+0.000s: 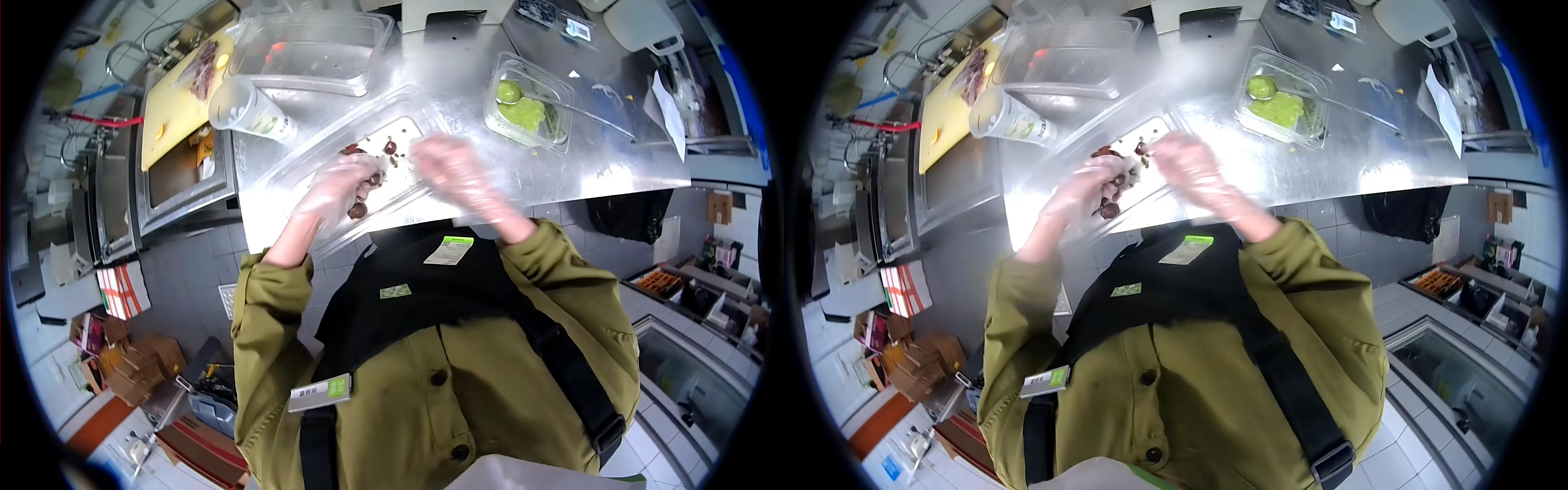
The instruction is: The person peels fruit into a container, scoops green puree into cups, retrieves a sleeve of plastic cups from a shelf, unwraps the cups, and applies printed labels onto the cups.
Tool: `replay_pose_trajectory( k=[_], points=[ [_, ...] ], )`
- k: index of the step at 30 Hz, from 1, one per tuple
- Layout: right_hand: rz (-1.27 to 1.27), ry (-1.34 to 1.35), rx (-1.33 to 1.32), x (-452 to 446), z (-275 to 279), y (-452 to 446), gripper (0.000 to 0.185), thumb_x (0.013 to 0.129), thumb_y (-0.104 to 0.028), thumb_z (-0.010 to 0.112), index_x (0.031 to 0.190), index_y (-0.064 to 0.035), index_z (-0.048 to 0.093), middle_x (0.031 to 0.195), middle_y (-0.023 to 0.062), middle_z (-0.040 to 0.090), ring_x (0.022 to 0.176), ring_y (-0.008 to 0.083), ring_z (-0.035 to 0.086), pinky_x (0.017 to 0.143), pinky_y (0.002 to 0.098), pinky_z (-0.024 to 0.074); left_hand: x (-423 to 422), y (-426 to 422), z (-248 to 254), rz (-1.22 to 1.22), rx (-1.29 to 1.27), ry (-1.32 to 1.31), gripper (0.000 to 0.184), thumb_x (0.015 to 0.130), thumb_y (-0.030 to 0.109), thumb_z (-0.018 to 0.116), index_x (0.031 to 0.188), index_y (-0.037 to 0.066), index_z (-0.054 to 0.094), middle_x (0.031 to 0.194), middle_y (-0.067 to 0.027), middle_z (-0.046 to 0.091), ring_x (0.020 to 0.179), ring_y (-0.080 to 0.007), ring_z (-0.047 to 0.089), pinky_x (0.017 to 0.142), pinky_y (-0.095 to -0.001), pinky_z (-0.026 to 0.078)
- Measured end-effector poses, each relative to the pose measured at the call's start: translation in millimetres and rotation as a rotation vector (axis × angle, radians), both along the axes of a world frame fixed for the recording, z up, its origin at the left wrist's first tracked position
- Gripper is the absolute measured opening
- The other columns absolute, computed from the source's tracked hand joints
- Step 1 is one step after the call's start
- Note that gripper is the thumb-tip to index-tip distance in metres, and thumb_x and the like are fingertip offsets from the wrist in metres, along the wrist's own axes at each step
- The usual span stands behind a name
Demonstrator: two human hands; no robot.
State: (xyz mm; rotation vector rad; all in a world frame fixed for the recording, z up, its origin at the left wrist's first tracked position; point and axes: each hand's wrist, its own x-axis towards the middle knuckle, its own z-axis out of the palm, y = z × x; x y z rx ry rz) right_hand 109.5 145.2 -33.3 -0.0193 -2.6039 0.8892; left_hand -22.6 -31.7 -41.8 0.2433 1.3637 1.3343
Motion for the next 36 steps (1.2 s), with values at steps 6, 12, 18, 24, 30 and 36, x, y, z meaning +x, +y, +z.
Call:
replay_pose_trajectory(
  k=[6, 12, 18, 24, 30, 36],
  points=[
    [0.165, 0.123, -0.244, -32, -22, -56, 0.013, 0.076, -0.009, 0.055, 0.087, -0.0035, 0.060, 0.076, 0.0112, 0.055, 0.075, 0.0256, 0.055, 0.066, 0.0355, 0.0458, 30, -20, 1, 0.563, 0.120, -0.443, 0.019, 0.085, 0.009, 0.050, 0.103, 0.001, 0.050, 0.089, -0.0050, 0.055, 0.073, -0.0095, 0.049, 0.064, -0.0202, 0.040],
    [0.137, 0.000, -0.122, -38, -9, -68, 0.008, 0.072, -0.009, 0.052, 0.073, -0.0022, 0.056, 0.072, 0.0127, 0.056, 0.070, 0.0287, 0.056, 0.063, 0.0361, 0.0463, 39, -16, 5, 0.548, 0.103, -0.118, 0.006, 0.084, 0.007, 0.051, 0.083, 0.003, 0.055, 0.073, -0.0019, 0.054, 0.062, -0.0092, 0.048, 0.058, -0.0205, 0.039],
    [0.198, -0.524, -0.038, -68, -22, -49, 0.017, 0.075, -0.017, 0.051, 0.083, -0.0033, 0.058, 0.076, 0.0137, 0.058, 0.066, 0.0246, 0.056, 0.060, 0.0342, 0.0461, 43, -17, 19, 0.535, 0.118, -0.174, 0.007, 0.084, 0.011, 0.053, 0.088, 0.005, 0.053, 0.082, -0.0009, 0.052, 0.066, -0.0097, 0.046, 0.061, -0.0201, 0.039],
    [0.265, -0.263, -0.914, -42, 6, -50, 0.014, 0.072, -0.013, 0.052, 0.080, -0.0020, 0.056, 0.070, 0.0119, 0.055, 0.067, 0.0207, 0.055, 0.064, 0.0310, 0.0430, 34, -13, 36, 0.609, 0.083, -0.229, 0.008, 0.084, 0.003, 0.049, 0.090, 0.001, 0.052, 0.083, -0.0021, 0.053, 0.072, -0.0091, 0.049, 0.062, -0.0205, 0.040],
    [0.231, -0.281, -0.945, -45, -8, -50, 0.019, 0.070, -0.005, 0.056, 0.089, -0.0013, 0.057, 0.079, 0.0103, 0.058, 0.072, 0.0185, 0.055, 0.067, 0.0280, 0.0435, 22, -16, 14, 0.459, 0.141, -0.118, 0.003, 0.079, 0.001, 0.053, 0.078, 0.001, 0.056, 0.074, -0.0030, 0.056, 0.065, -0.0097, 0.051, 0.059, -0.0212, 0.041],
    [0.301, -0.485, -1.394, -40, -6, -42, 0.009, 0.073, -0.002, 0.057, 0.081, -0.0028, 0.055, 0.073, 0.0007, 0.053, 0.067, 0.0051, 0.049, 0.059, 0.0202, 0.0416, 23, -23, 21, 0.377, 0.241, 0.071, 0.010, 0.073, -0.001, 0.052, 0.083, 0.001, 0.053, 0.076, -0.0002, 0.051, 0.067, -0.0054, 0.045, 0.061, -0.0192, 0.037]
  ],
)
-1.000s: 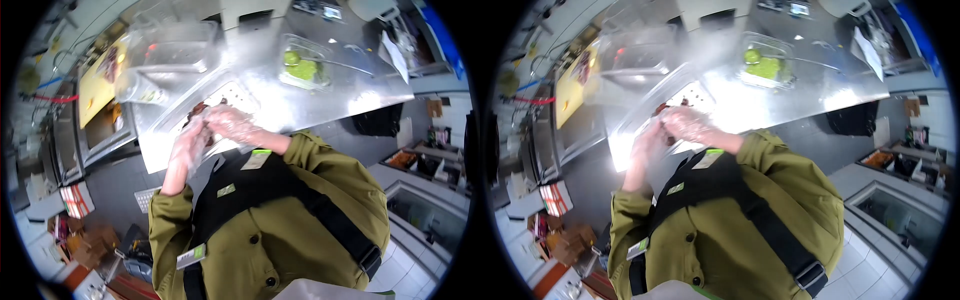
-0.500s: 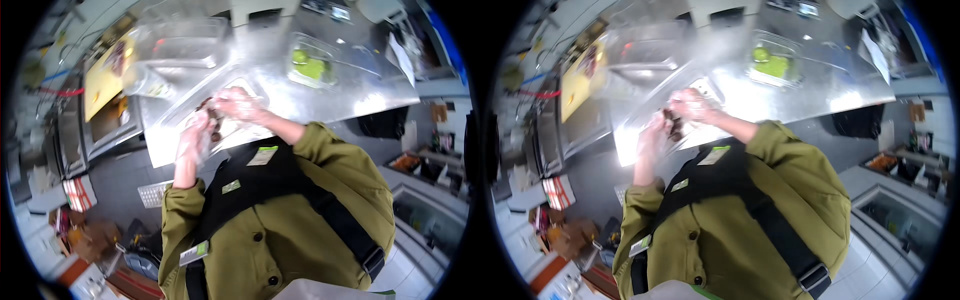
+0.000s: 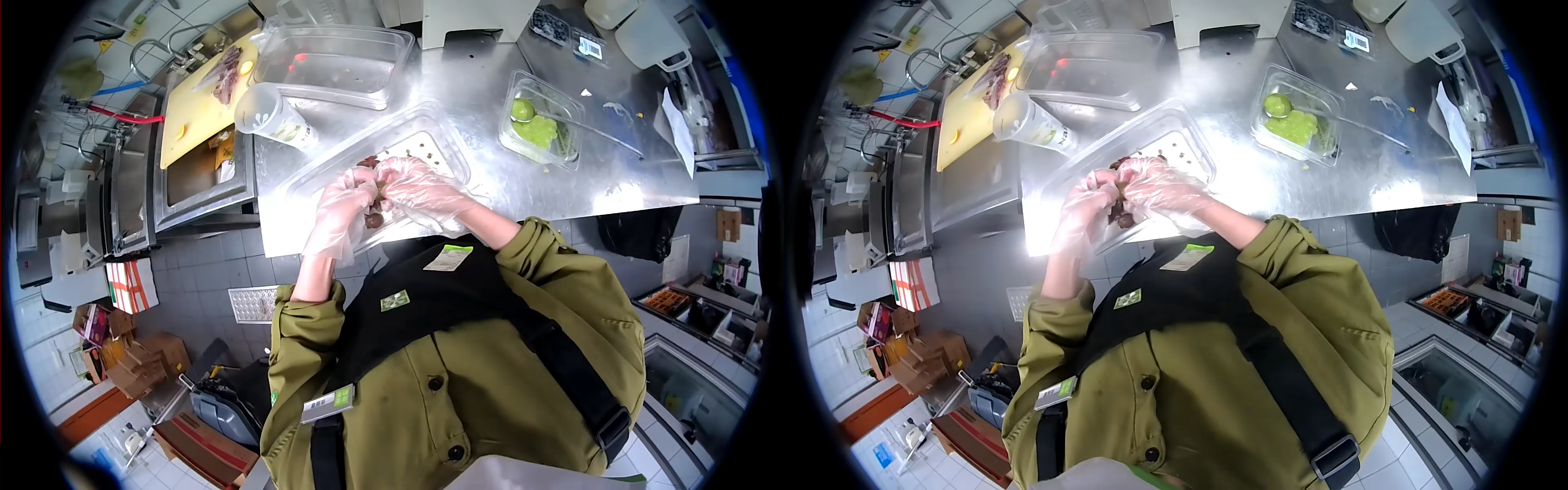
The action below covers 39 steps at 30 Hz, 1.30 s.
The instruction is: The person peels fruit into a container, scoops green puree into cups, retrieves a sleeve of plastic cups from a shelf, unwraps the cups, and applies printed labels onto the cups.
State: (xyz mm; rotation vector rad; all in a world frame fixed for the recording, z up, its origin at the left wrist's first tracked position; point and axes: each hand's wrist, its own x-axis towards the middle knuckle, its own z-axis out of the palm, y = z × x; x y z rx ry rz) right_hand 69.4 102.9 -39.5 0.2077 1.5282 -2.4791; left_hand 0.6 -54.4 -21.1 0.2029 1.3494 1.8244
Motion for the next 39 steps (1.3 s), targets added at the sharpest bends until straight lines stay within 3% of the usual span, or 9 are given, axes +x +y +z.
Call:
replay_pose_trajectory(
  k=[4, 9, 12, 18, 24, 30, 34, 37, 39],
  points=[
    [-0.093, 0.122, 0.083, -9, -17, -4, 0.007, 0.073, -0.005, 0.057, 0.078, -0.0036, 0.053, 0.066, -0.0019, 0.049, 0.060, 0.0058, 0.045, 0.055, 0.0206, 0.0391, 2, 0, 2, -0.033, 0.184, -0.077, 0.009, 0.072, -0.001, 0.051, 0.080, 0.003, 0.054, 0.073, 0.0020, 0.050, 0.063, -0.0037, 0.042, 0.057, -0.0191, 0.035],
    [-0.196, -0.033, 0.363, -8, -5, 11, 0.003, 0.075, -0.005, 0.056, 0.077, -0.0032, 0.055, 0.064, -0.0017, 0.051, 0.057, 0.0053, 0.047, 0.053, 0.0204, 0.0395, 3, -3, 4, -0.020, -0.452, 0.539, 0.014, 0.074, 0.003, 0.053, 0.087, -0.002, 0.054, 0.075, -0.0009, 0.054, 0.063, -0.0056, 0.047, 0.059, -0.0198, 0.038],
    [-0.328, -0.004, 0.020, -7, -4, -8, 0.004, 0.072, -0.004, 0.057, 0.075, -0.0018, 0.058, 0.063, -0.0003, 0.053, 0.057, 0.0060, 0.047, 0.051, 0.0224, 0.0399, 12, 6, -7, 0.069, -0.408, 0.608, 0.024, 0.077, 0.007, 0.055, 0.099, -0.003, 0.056, 0.080, -0.0020, 0.057, 0.063, -0.0058, 0.051, 0.055, -0.0207, 0.042],
    [-0.371, 0.002, 0.614, -6, 7, -21, 0.008, 0.068, -0.007, 0.056, 0.070, 0.0010, 0.059, 0.059, 0.0045, 0.056, 0.056, 0.0097, 0.051, 0.052, 0.0246, 0.0416, 15, 20, -2, 0.060, -0.661, 0.857, 0.023, 0.077, 0.001, 0.047, 0.096, 0.002, 0.060, 0.066, 0.0002, 0.058, 0.057, -0.0061, 0.051, 0.051, -0.0205, 0.042],
    [-0.218, 0.071, 0.241, -10, -12, -3, 0.008, 0.074, -0.004, 0.055, 0.070, 0.0016, 0.059, 0.061, 0.0039, 0.057, 0.057, 0.0094, 0.052, 0.052, 0.0248, 0.0423, 18, 15, 22, 0.217, -0.298, 0.051, 0.031, 0.073, -0.003, 0.040, 0.096, 0.000, 0.060, 0.065, -0.0014, 0.055, 0.052, -0.0060, 0.048, 0.042, -0.0196, 0.037],
    [-0.111, 0.124, 0.576, -11, -19, 6, 0.015, 0.076, -0.011, 0.054, 0.074, 0.0029, 0.060, 0.069, 0.0070, 0.057, 0.061, 0.0113, 0.052, 0.055, 0.0264, 0.0421, 7, 3, -1, 0.170, -0.194, 0.008, 0.024, 0.076, -0.001, 0.044, 0.096, -0.001, 0.057, 0.070, -0.0048, 0.055, 0.054, -0.0082, 0.048, 0.043, -0.0221, 0.039],
    [-0.121, -0.040, 0.504, -10, -11, 11, 0.018, 0.077, -0.013, 0.053, 0.073, 0.0031, 0.060, 0.067, 0.0068, 0.055, 0.061, 0.0128, 0.051, 0.054, 0.0277, 0.0417, 4, -5, 13, 0.148, -0.065, -0.092, 0.020, 0.077, 0.003, 0.048, 0.094, -0.001, 0.057, 0.072, -0.0063, 0.057, 0.057, -0.0117, 0.052, 0.051, -0.0229, 0.043],
    [-0.138, -0.087, 0.296, -13, -26, 13, 0.017, 0.077, -0.012, 0.053, 0.075, 0.0029, 0.060, 0.066, 0.0068, 0.054, 0.060, 0.0137, 0.051, 0.054, 0.0282, 0.0413, 2, -7, 8, 0.150, -0.391, 0.307, 0.018, 0.079, 0.006, 0.048, 0.092, -0.002, 0.058, 0.076, -0.0094, 0.059, 0.062, -0.0172, 0.055, 0.060, -0.0240, 0.046],
    [-0.140, -0.039, 0.179, -16, -27, 12, 0.017, 0.077, -0.012, 0.052, 0.075, 0.0029, 0.060, 0.066, 0.0068, 0.054, 0.060, 0.0143, 0.051, 0.053, 0.0287, 0.0409, -8, -9, -17, -0.005, -0.821, 1.111, 0.017, 0.079, 0.007, 0.050, 0.091, -0.003, 0.058, 0.087, -0.0075, 0.059, 0.074, -0.0146, 0.054, 0.067, -0.0238, 0.044]
  ],
)
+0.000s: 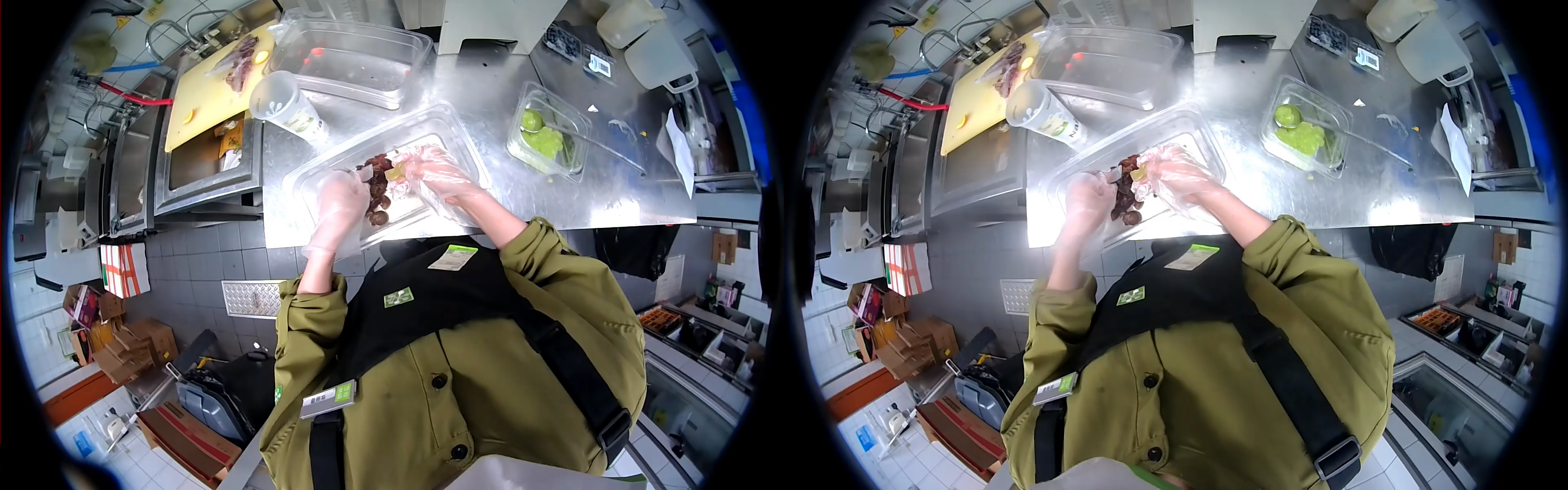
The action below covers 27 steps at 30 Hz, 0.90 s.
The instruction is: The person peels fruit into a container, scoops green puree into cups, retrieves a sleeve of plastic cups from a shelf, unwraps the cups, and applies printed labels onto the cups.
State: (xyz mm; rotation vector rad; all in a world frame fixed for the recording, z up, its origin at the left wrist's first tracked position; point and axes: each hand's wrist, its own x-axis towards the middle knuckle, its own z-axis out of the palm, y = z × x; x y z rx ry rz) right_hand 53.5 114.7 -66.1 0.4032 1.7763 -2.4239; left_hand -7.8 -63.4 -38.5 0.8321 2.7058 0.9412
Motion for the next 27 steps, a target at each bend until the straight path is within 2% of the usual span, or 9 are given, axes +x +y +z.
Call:
replay_pose_trajectory(
  k=[1, 2, 5, 6, 9, 10, 16, 22, 27],
  points=[
    [-0.006, -0.001, 0.082, 3, 8, -1, 0.015, 0.077, -0.011, 0.052, 0.075, 0.0020, 0.059, 0.065, 0.0066, 0.054, 0.059, 0.0139, 0.051, 0.053, 0.0287, 0.0409, -4, -2, -12, -0.103, -0.267, 0.363, 0.018, 0.079, 0.008, 0.052, 0.090, -0.004, 0.058, 0.092, -0.0066, 0.059, 0.081, -0.0132, 0.053, 0.070, -0.0237, 0.043],
    [-0.014, -0.001, 0.163, 9, 39, -5, 0.014, 0.077, -0.010, 0.052, 0.076, 0.0012, 0.059, 0.064, 0.0063, 0.053, 0.059, 0.0135, 0.051, 0.053, 0.0287, 0.0408, 2, 5, -6, -0.022, -0.299, 0.422, 0.021, 0.081, 0.014, 0.053, 0.093, -0.002, 0.059, 0.095, -0.0062, 0.059, 0.082, -0.0151, 0.054, 0.075, -0.0240, 0.042],
    [-0.012, 0.276, 0.491, 5, 18, -1, 0.010, 0.074, -0.007, 0.052, 0.076, -0.0016, 0.059, 0.062, 0.0072, 0.054, 0.059, 0.0137, 0.052, 0.054, 0.0285, 0.0414, 23, 22, 48, 0.013, 0.355, -0.623, 0.020, 0.082, 0.015, 0.052, 0.094, 0.000, 0.060, 0.087, -0.0032, 0.059, 0.076, -0.0129, 0.054, 0.072, -0.0227, 0.042],
    [-0.004, 0.416, 0.614, 1, 11, 1, 0.009, 0.073, -0.006, 0.052, 0.075, -0.0025, 0.059, 0.062, 0.0077, 0.054, 0.059, 0.0140, 0.052, 0.055, 0.0284, 0.0417, 22, 23, 32, -0.032, 0.468, -0.676, 0.019, 0.084, 0.014, 0.052, 0.094, 0.000, 0.059, 0.081, -0.0023, 0.059, 0.071, -0.0110, 0.055, 0.064, -0.0219, 0.044],
    [0.028, 0.122, 0.459, -6, 9, 1, 0.010, 0.070, -0.006, 0.052, 0.076, -0.0041, 0.060, 0.064, 0.0110, 0.057, 0.060, 0.0176, 0.055, 0.058, 0.0290, 0.0428, 17, 24, 11, 0.315, 0.476, -0.966, 0.017, 0.084, 0.013, 0.052, 0.094, 0.001, 0.059, 0.078, -0.0016, 0.058, 0.070, -0.0079, 0.055, 0.057, -0.0189, 0.044],
    [0.013, 0.121, 0.503, -7, 12, 1, 0.010, 0.070, -0.007, 0.052, 0.076, -0.0038, 0.059, 0.065, 0.0118, 0.057, 0.060, 0.0192, 0.055, 0.058, 0.0294, 0.0430, 16, 23, 4, 0.352, 0.676, -1.065, 0.015, 0.083, 0.010, 0.053, 0.093, 0.000, 0.058, 0.080, -0.0041, 0.058, 0.071, -0.0096, 0.056, 0.057, -0.0186, 0.046],
    [-0.004, 0.228, 0.676, -3, 22, 1, 0.011, 0.071, -0.009, 0.052, 0.077, -0.0028, 0.059, 0.072, 0.0150, 0.059, 0.066, 0.0245, 0.057, 0.062, 0.0307, 0.0437, 17, 21, 19, 0.366, 0.884, -1.154, 0.020, 0.081, 0.006, 0.055, 0.098, -0.003, 0.053, 0.091, -0.0069, 0.057, 0.080, -0.0135, 0.057, 0.069, -0.0206, 0.048],
    [0.163, 0.361, 0.806, 0, 51, -3, 0.009, 0.071, -0.006, 0.051, 0.076, -0.0022, 0.057, 0.073, 0.0149, 0.054, 0.075, 0.0301, 0.053, 0.068, 0.0368, 0.0426, 19, 23, 16, 0.420, 0.880, -1.169, 0.021, 0.080, 0.005, 0.055, 0.100, 0.000, 0.052, 0.092, -0.0071, 0.056, 0.078, -0.0140, 0.056, 0.067, -0.0234, 0.046],
    [0.177, 0.365, 0.789, -3, 39, -8, 0.011, 0.072, -0.008, 0.052, 0.080, -0.0024, 0.057, 0.078, 0.0106, 0.057, 0.076, 0.0258, 0.055, 0.069, 0.0324, 0.0439, 14, 22, 6, 0.297, 1.089, -1.300, 0.022, 0.078, 0.002, 0.054, 0.099, -0.001, 0.050, 0.078, -0.0034, 0.055, 0.065, -0.0100, 0.049, 0.059, -0.0195, 0.040]
  ],
)
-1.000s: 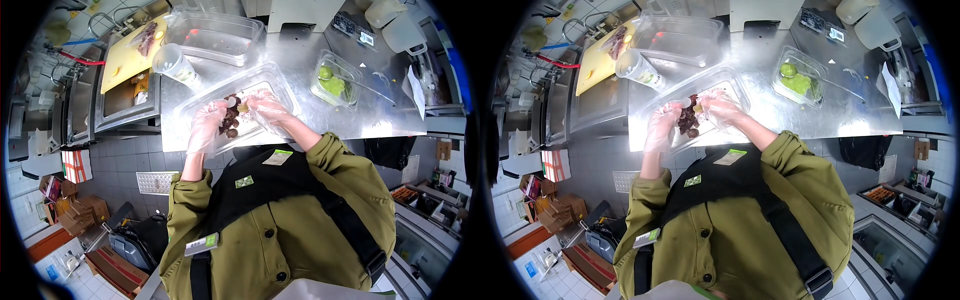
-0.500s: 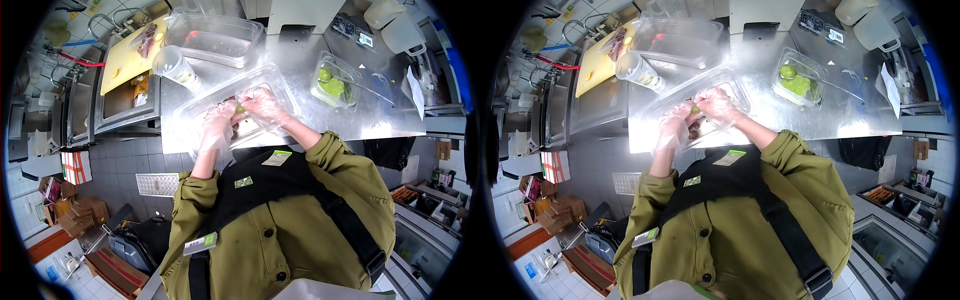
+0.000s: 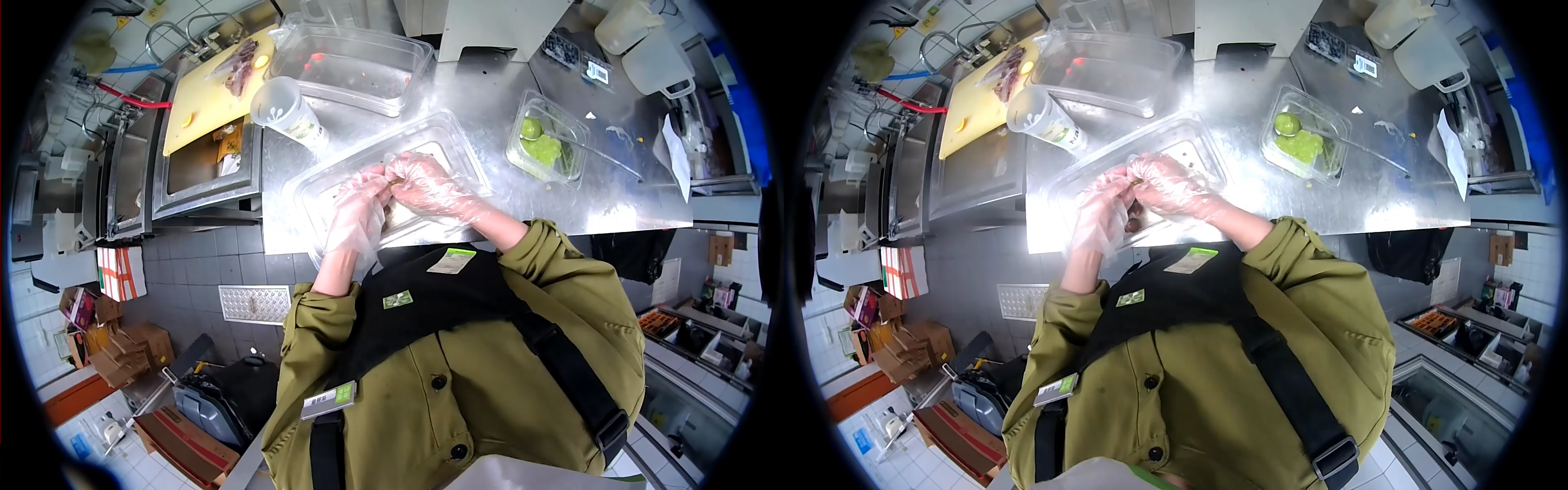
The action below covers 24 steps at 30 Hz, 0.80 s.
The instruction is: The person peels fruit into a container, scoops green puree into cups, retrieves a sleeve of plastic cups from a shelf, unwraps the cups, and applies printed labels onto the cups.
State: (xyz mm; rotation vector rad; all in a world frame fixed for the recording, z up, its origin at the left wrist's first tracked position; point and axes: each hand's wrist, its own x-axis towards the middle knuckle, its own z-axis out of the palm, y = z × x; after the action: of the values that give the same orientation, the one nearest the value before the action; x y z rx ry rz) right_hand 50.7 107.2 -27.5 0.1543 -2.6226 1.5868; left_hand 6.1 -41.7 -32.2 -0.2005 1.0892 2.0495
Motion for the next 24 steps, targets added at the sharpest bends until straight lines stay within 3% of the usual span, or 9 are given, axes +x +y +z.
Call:
replay_pose_trajectory(
  k=[1, 4, 7, 10, 13, 15, 19, 22, 24],
  points=[
    [0.000, 0.025, 0.069, 0, 0, -2, 0.011, 0.073, -0.008, 0.051, 0.080, -0.0027, 0.057, 0.079, 0.0105, 0.057, 0.076, 0.0264, 0.055, 0.070, 0.0326, 0.0440, 0, 0, 0, -0.004, 0.014, -0.008, 0.021, 0.078, 0.002, 0.054, 0.098, -0.001, 0.051, 0.077, -0.0033, 0.054, 0.065, -0.0100, 0.048, 0.059, -0.0192, 0.039],
    [0.055, -0.141, -0.216, 3, 12, -7, 0.013, 0.073, -0.007, 0.048, 0.082, -0.0039, 0.057, 0.083, 0.0103, 0.059, 0.080, 0.0287, 0.054, 0.072, 0.0337, 0.0437, 3, 1, 2, 0.022, 0.027, -0.002, 0.018, 0.077, 0.000, 0.053, 0.095, -0.002, 0.052, 0.074, -0.0030, 0.053, 0.063, -0.0095, 0.047, 0.057, -0.0190, 0.038],
    [0.052, 0.046, 0.056, 1, 8, -8, 0.018, 0.073, -0.008, 0.047, 0.087, -0.0048, 0.057, 0.083, 0.0115, 0.059, 0.084, 0.0290, 0.054, 0.074, 0.0336, 0.0435, 0, 2, -6, -0.055, -0.171, 0.147, 0.016, 0.078, 0.011, 0.051, 0.094, 0.008, 0.053, 0.065, -0.0014, 0.051, 0.051, -0.0155, 0.047, 0.041, -0.0282, 0.037],
    [0.024, 0.182, 0.028, 3, 13, -14, 0.023, 0.073, -0.006, 0.046, 0.093, -0.0054, 0.057, 0.079, 0.0127, 0.060, 0.086, 0.0286, 0.054, 0.076, 0.0324, 0.0435, 1, 4, -5, -0.034, -0.200, 0.148, 0.012, 0.078, 0.011, 0.051, 0.090, 0.009, 0.053, 0.063, -0.0011, 0.049, 0.049, -0.0156, 0.046, 0.040, -0.0278, 0.036],
    [-0.016, -0.079, 0.219, -2, 20, -14, 0.022, 0.075, -0.004, 0.046, 0.093, -0.0045, 0.058, 0.077, 0.0136, 0.060, 0.082, 0.0255, 0.056, 0.074, 0.0302, 0.0440, -3, 2, -17, -0.116, -0.194, 0.176, 0.011, 0.077, 0.010, 0.051, 0.089, 0.010, 0.052, 0.063, -0.0016, 0.050, 0.050, -0.0160, 0.047, 0.039, -0.0283, 0.036],
    [0.027, -0.210, 0.016, -6, 27, -12, 0.017, 0.074, -0.004, 0.047, 0.088, -0.0026, 0.058, 0.078, 0.0141, 0.060, 0.079, 0.0243, 0.058, 0.072, 0.0304, 0.0444, -1, 3, -18, -0.106, -0.217, 0.202, 0.010, 0.078, 0.011, 0.050, 0.088, 0.011, 0.052, 0.064, -0.0022, 0.050, 0.049, -0.0161, 0.047, 0.038, -0.0287, 0.034],
    [0.067, -0.146, -0.023, -15, -5, 10, 0.019, 0.076, -0.015, 0.049, 0.086, -0.0038, 0.060, 0.076, 0.0170, 0.059, 0.070, 0.0293, 0.059, 0.066, 0.0358, 0.0464, -4, -1, -11, -0.124, -0.316, 0.077, 0.012, 0.078, 0.009, 0.052, 0.091, 0.008, 0.053, 0.072, -0.0035, 0.052, 0.058, -0.0163, 0.051, 0.047, -0.0294, 0.042],
    [-0.083, -0.139, 0.175, -15, -28, 30, 0.020, 0.077, -0.019, 0.050, 0.085, -0.0034, 0.060, 0.080, 0.0193, 0.059, 0.076, 0.0314, 0.058, 0.069, 0.0371, 0.0454, -2, -5, 4, -0.005, -0.191, 0.076, 0.019, 0.076, 0.004, 0.055, 0.095, 0.002, 0.052, 0.083, -0.0050, 0.053, 0.074, -0.0162, 0.054, 0.066, -0.0271, 0.044],
    [-0.037, -0.345, 0.427, -11, -31, 34, 0.020, 0.079, -0.015, 0.051, 0.091, -0.0015, 0.059, 0.079, 0.0149, 0.059, 0.078, 0.0263, 0.057, 0.073, 0.0344, 0.0433, 0, -9, 11, 0.025, -0.100, 0.033, 0.023, 0.076, 0.002, 0.056, 0.098, -0.002, 0.051, 0.090, -0.0059, 0.054, 0.084, -0.0157, 0.053, 0.077, -0.0256, 0.043]
  ],
)
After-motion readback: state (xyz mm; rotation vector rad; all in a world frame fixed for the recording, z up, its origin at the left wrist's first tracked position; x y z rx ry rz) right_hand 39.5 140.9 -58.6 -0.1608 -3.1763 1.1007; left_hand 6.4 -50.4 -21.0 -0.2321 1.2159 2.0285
